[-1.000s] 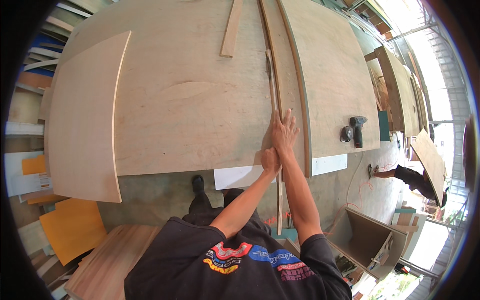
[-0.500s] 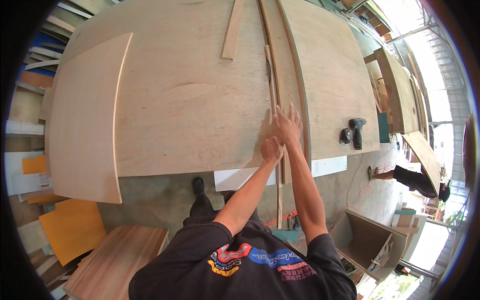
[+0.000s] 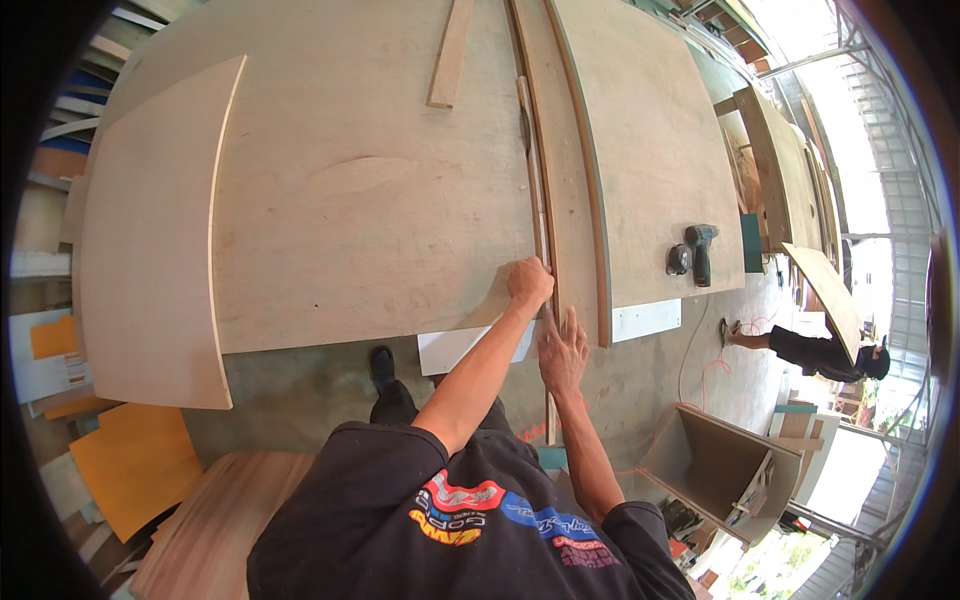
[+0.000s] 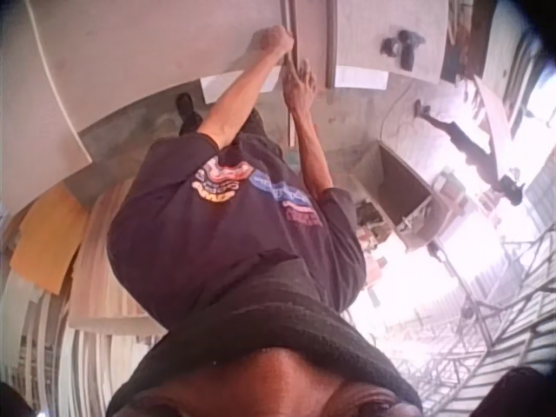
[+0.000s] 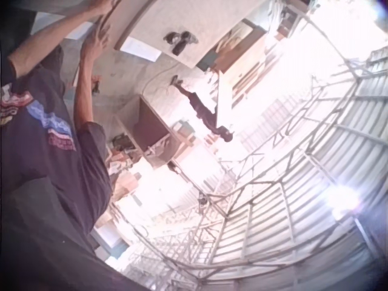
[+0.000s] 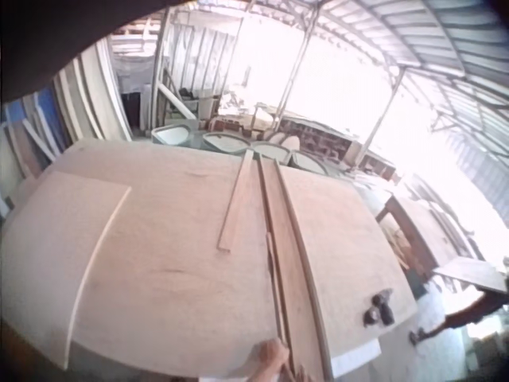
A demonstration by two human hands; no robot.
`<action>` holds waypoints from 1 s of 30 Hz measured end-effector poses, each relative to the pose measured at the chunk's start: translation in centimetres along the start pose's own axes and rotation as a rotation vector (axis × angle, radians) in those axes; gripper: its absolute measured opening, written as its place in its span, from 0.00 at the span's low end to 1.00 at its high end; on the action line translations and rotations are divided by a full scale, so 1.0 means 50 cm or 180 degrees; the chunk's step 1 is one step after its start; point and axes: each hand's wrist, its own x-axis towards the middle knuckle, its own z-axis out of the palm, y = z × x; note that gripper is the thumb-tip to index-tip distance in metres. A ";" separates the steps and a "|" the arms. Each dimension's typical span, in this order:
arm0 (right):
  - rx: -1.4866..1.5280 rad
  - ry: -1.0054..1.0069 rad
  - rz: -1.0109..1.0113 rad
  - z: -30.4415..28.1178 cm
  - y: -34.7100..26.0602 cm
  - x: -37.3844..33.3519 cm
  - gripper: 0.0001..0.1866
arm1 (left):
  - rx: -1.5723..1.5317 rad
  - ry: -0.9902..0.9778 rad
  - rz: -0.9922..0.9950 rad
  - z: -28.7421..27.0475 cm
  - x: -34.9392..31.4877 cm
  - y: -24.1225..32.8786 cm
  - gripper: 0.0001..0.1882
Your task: The person applies glue from a bottle onto a thin wooden strip and then presses it into a central groove on a larger wooden panel.
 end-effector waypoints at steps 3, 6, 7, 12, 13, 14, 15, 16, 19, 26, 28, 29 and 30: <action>-0.0189 0.0093 -0.0039 0.018 0.002 -0.004 0.28 | 0.0100 0.0324 0.0047 -0.010 0.006 0.017 0.14; -0.0384 0.0232 -0.0100 0.025 -0.003 0.001 0.28 | 0.0015 0.0573 0.0113 -0.017 0.045 0.028 0.12; -0.0449 0.0300 -0.0108 0.028 -0.004 0.002 0.28 | -0.0030 0.0600 0.0152 -0.018 0.057 0.031 0.11; -0.0475 0.0357 -0.0042 0.043 -0.005 0.011 0.28 | 0.0062 0.0493 0.0218 -0.017 0.082 0.043 0.09; -0.0478 0.0355 -0.0031 0.042 -0.008 0.013 0.28 | 0.0061 0.0508 0.0212 -0.018 0.085 0.044 0.08; -0.0501 0.0350 -0.0036 0.041 -0.011 0.016 0.28 | 0.0062 0.0529 0.0218 -0.019 0.088 0.044 0.08; -0.0524 0.0345 -0.0042 0.040 -0.013 0.021 0.28 | 0.0063 0.0550 0.0224 -0.022 0.093 0.044 0.08; -0.0551 0.0341 -0.0051 0.039 -0.012 0.025 0.29 | 0.0059 0.0572 0.0230 -0.023 0.096 0.047 0.08; -0.0557 0.0311 0.0001 0.037 -0.016 0.035 0.30 | 0.0015 0.0529 0.0140 -0.024 0.104 0.053 0.07; -0.0611 0.0332 0.0050 0.042 -0.026 0.060 0.29 | 0.0050 0.0695 0.0100 -0.021 0.134 0.056 0.07; -0.0610 0.0334 0.0070 0.045 -0.028 0.065 0.29 | 0.0061 0.0702 0.0070 -0.024 0.137 0.058 0.07; -0.0609 0.0346 0.0081 0.045 -0.029 0.067 0.29 | 0.0062 0.0695 0.0055 -0.025 0.138 0.060 0.08; -0.0608 0.0357 0.0091 0.046 -0.029 0.071 0.29 | 0.0064 0.0687 0.0039 -0.026 0.139 0.062 0.08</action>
